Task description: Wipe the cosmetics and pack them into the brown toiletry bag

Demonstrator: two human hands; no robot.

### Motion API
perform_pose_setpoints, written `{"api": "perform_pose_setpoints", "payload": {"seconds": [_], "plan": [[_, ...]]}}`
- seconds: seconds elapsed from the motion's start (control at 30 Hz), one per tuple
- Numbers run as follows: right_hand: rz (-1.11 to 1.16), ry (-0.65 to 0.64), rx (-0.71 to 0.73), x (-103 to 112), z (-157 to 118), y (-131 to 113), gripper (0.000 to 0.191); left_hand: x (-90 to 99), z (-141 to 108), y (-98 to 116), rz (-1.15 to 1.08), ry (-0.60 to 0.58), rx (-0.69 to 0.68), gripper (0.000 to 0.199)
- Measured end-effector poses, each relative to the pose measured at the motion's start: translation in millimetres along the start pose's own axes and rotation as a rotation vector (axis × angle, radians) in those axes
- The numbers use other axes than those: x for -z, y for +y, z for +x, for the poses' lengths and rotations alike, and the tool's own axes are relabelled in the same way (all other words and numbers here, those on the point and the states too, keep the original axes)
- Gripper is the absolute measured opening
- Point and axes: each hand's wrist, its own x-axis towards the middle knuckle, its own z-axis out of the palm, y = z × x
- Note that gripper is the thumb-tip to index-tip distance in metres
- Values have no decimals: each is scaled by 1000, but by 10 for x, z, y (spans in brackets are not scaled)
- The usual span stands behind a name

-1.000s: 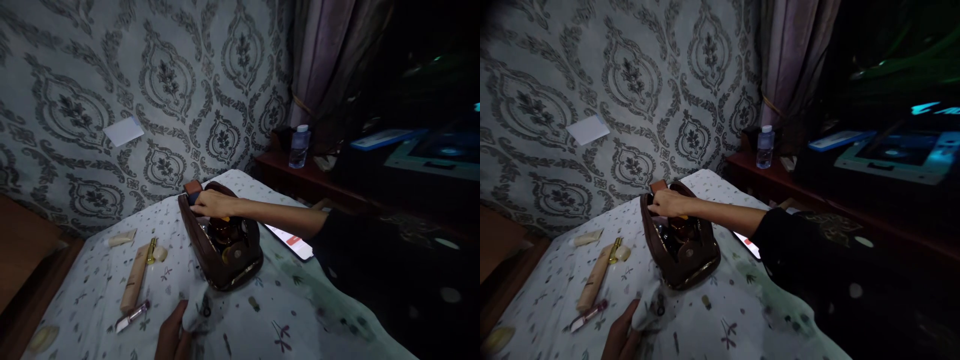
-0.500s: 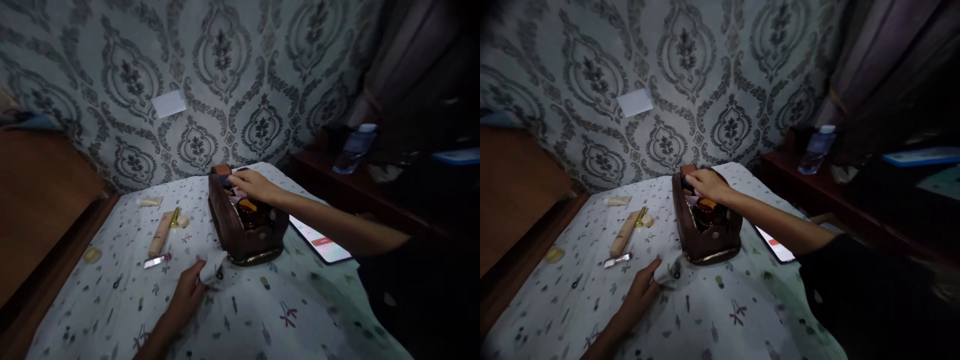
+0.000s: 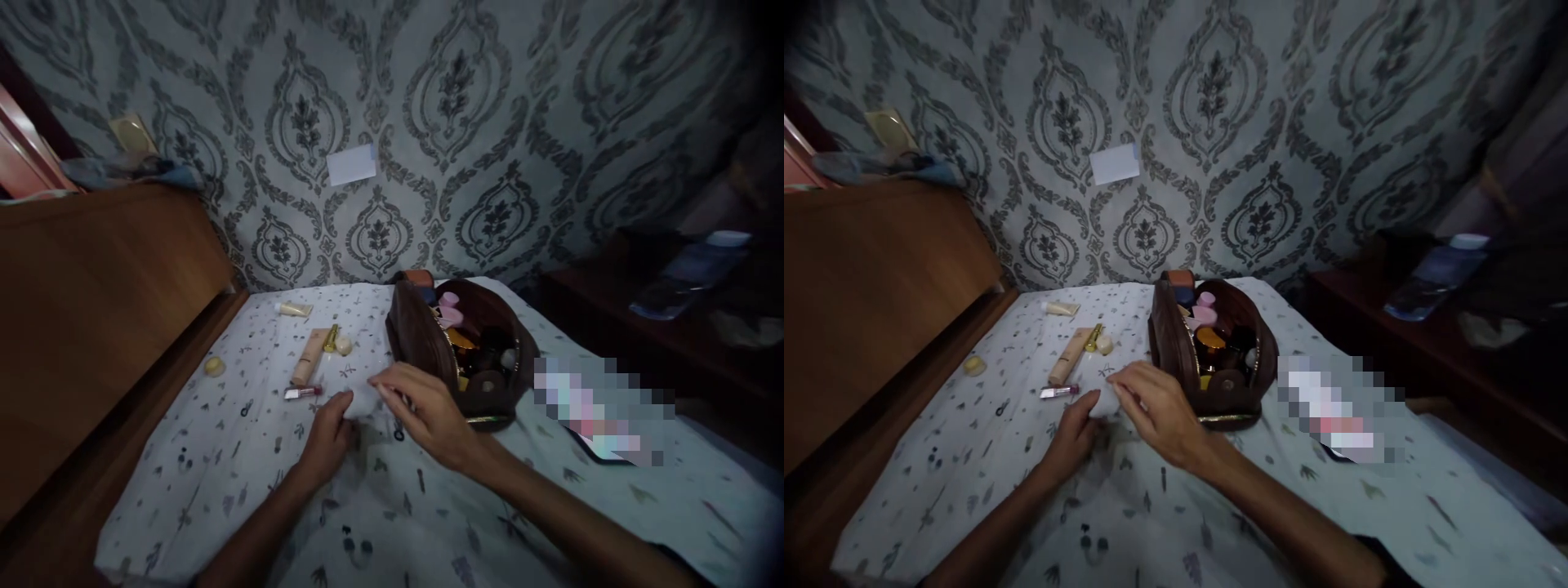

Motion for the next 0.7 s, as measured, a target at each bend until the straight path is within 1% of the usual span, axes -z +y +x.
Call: {"api": "perform_pose_setpoints", "payload": {"seconds": [0.03,0.13,0.23,0.3,0.37,0.43,0.5,0.53,0.6,0.7], "plan": [[34,5,-47,-113,-51,39,22,54,5,-14,30,24,-2,24],[137,-3,-279,-423,-151,195,27,243,27,-28,114,65,6,19],[306,-33,-513,-698,-175,366,29,447,59,1,121,78,64,12],[436,-46,-641,-859,-175,466,31,572,84,13,76,96,100,19],[518,-32,-725,-985,-186,535,32,676,115,-7,66,128,120,28],[509,-7,-743,-1063,-212,561,32,756,157,-64,152,174,124,37],[435,-18,-701,-1091,-247,546,29,816,216,-142,270,202,121,45],[394,-38,-672,-1091,-263,528,28,842,253,-180,312,205,116,45],[339,-80,-629,-1078,-284,488,25,889,346,-246,352,205,111,39],[327,-103,-638,-1058,-293,454,24,970,530,-314,393,225,128,22]]}}
